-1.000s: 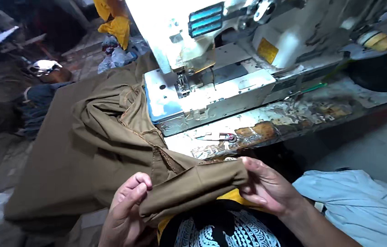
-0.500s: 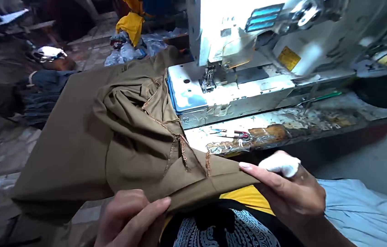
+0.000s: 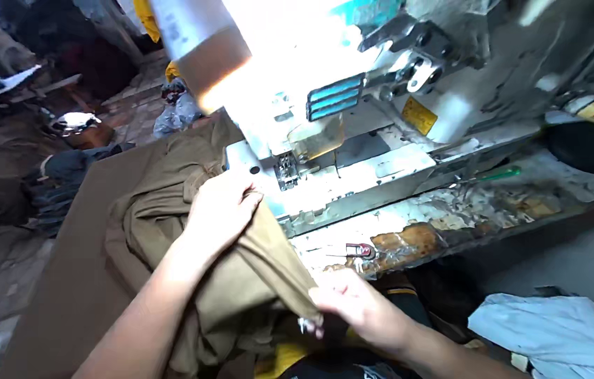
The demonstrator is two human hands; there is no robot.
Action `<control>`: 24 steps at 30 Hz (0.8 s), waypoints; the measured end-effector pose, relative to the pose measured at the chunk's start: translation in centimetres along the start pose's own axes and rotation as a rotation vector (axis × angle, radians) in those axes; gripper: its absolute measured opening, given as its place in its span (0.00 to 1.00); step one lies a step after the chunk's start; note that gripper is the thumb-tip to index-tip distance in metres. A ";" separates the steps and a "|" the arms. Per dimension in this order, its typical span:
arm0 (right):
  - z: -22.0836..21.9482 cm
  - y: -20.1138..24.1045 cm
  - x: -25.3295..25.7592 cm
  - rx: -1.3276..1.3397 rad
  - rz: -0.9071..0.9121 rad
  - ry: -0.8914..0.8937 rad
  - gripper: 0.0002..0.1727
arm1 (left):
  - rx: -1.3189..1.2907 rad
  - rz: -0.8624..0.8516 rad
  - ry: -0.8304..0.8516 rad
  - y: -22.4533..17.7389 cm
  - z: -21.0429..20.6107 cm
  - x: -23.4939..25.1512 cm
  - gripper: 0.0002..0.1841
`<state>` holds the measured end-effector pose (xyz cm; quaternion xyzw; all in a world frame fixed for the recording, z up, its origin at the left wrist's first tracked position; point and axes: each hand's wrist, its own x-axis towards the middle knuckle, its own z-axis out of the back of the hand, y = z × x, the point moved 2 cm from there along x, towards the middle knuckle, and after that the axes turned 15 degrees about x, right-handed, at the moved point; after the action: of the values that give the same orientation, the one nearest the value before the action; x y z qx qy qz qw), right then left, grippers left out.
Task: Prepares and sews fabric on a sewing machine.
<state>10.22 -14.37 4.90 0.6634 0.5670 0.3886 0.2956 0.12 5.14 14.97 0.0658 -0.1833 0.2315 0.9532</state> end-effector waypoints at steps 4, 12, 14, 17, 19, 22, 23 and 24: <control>3.2 0.4 4.2 -0.020 0.055 -0.212 0.17 | 0.023 0.012 -0.059 1.2 -4.7 5.6 0.16; 3.7 0.5 5.1 -0.044 0.092 -0.252 0.18 | -0.014 0.145 0.033 0.5 -4.8 6.6 0.20; 3.6 0.6 5.1 -0.058 0.085 -0.279 0.18 | -0.073 0.259 0.089 0.3 -4.7 7.1 0.25; 4.1 0.9 4.1 -0.376 0.149 -0.287 0.19 | -0.007 0.311 0.132 0.7 -4.5 7.6 0.26; 4.4 1.7 2.3 -0.640 0.349 -0.318 0.22 | 0.054 0.275 0.133 0.6 -3.2 7.2 0.27; 4.1 3.5 0.7 -0.875 0.640 -0.408 0.15 | -0.024 0.155 -0.195 -0.5 -1.0 1.6 0.13; 3.8 4.0 1.0 -0.970 0.667 -0.432 0.13 | -0.042 0.128 -0.266 -1.3 -0.7 -0.6 0.11; 3.4 4.4 1.6 -1.047 0.668 -0.431 0.14 | -0.039 0.119 -0.300 -2.0 -1.0 -2.1 0.13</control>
<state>15.50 -13.43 7.07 0.6354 -0.0054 0.5424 0.5496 -0.33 2.67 13.13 0.0701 -0.3315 0.2715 0.9008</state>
